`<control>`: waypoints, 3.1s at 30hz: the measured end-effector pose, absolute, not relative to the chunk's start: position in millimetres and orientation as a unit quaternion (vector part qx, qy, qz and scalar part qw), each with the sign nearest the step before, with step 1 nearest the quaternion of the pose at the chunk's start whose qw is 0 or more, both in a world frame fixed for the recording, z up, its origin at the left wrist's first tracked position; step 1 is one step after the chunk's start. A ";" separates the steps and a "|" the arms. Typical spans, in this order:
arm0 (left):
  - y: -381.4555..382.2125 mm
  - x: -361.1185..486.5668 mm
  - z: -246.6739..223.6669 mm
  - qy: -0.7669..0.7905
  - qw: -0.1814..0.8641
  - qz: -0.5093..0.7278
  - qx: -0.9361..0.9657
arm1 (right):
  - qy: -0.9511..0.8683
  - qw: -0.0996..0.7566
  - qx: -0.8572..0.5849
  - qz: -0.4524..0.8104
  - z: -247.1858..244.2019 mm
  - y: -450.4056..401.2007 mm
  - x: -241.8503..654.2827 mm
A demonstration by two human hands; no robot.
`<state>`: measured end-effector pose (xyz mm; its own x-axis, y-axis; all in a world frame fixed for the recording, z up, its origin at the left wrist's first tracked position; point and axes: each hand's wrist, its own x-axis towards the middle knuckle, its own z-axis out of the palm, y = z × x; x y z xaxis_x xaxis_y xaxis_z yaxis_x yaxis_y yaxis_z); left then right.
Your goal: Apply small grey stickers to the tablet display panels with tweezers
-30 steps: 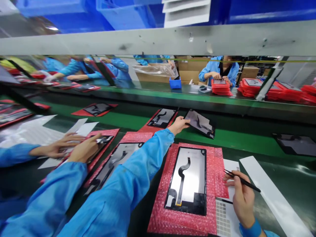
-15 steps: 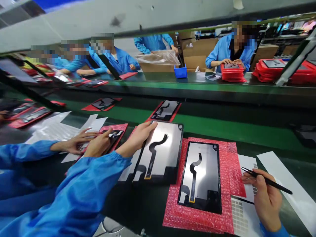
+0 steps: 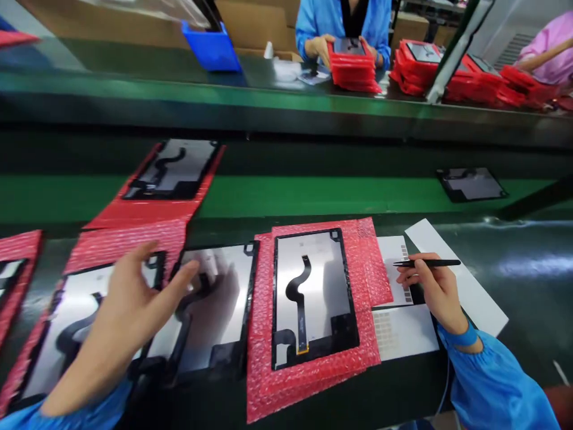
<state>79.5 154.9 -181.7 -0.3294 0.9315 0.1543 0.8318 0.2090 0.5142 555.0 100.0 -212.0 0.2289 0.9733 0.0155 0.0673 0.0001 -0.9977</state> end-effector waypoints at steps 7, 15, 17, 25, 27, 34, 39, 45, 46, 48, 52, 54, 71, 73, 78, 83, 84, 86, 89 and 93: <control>108.8 218.2 -164.7 0.394 0.119 0.228 0.882 | -0.498 0.425 -0.616 0.438 -205.9 104.0 588.5; 122.1 359.2 -194.7 0.253 0.085 0.122 0.956 | -0.507 0.412 -0.610 0.449 -207.1 122.7 599.9; 134.8 374.3 -200.9 0.275 0.085 0.111 0.951 | -0.522 0.419 -0.609 0.426 -206.5 131.0 603.4; 148.3 387.9 -223.4 0.305 0.070 0.112 0.943 | -0.514 0.421 -0.596 0.451 -210.4 165.1 605.9; 146.9 386.4 -224.4 0.302 0.058 0.120 0.944 | -0.500 0.422 -0.597 0.464 -210.4 165.3 605.0; 145.4 385.3 -220.3 0.306 0.043 0.133 0.942 | -0.481 0.415 -0.607 0.477 -205.3 161.9 604.9; 144.4 386.3 -219.1 0.319 0.059 0.150 0.934 | -0.476 0.401 -0.612 0.488 -201.6 163.3 607.1; 147.1 389.9 -219.9 0.327 0.089 0.153 0.928 | -0.457 0.396 -0.614 0.507 -202.3 167.5 611.3; 148.2 391.5 -221.0 0.330 0.096 0.153 0.927 | -0.455 0.399 -0.611 0.510 -202.9 168.1 613.4; 150.2 394.3 -221.6 0.331 0.116 0.149 0.925 | -0.449 0.412 -0.603 0.515 -203.0 169.2 618.1; 144.4 385.0 -204.3 0.317 0.144 0.160 0.924 | -0.440 0.460 -0.575 0.514 -194.7 169.0 616.5; 132.2 368.0 -188.0 0.310 0.122 0.180 0.926 | -0.442 0.478 -0.553 0.520 -189.4 167.0 603.2; 101.8 274.2 -198.3 0.411 0.034 0.132 0.901 | -0.466 0.376 -0.504 0.622 -205.4 157.5 485.7; 101.2 273.8 -197.2 0.418 0.043 0.134 0.897 | -0.464 0.374 -0.504 0.625 -205.2 156.2 486.1; 101.8 274.2 -196.5 0.424 0.046 0.133 0.895 | -0.454 0.381 -0.501 0.630 -203.4 156.4 485.2; 101.2 274.6 -196.6 0.428 0.039 0.125 0.894 | -0.456 0.384 -0.499 0.629 -202.3 156.0 483.9; 100.9 274.6 -196.8 0.430 0.040 0.123 0.894 | -0.454 0.385 -0.497 0.631 -202.4 155.9 483.7; 100.5 274.8 -197.4 0.432 0.043 0.123 0.893 | -0.451 0.388 -0.493 0.635 -202.7 155.7 483.4; 100.7 276.0 -197.4 0.435 0.042 0.127 0.890 | -0.452 0.388 -0.493 0.634 -202.4 155.8 483.2; 101.9 278.3 -196.2 0.440 0.041 0.129 0.888 | -0.460 0.391 -0.488 0.630 -201.7 156.0 483.1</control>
<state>278.3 101.9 -196.2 0.5787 0.7923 0.1932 0.7712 -0.6087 0.1862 483.1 156.0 -201.7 -0.2183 0.9419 -0.2553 -0.0438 -0.2708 -0.9616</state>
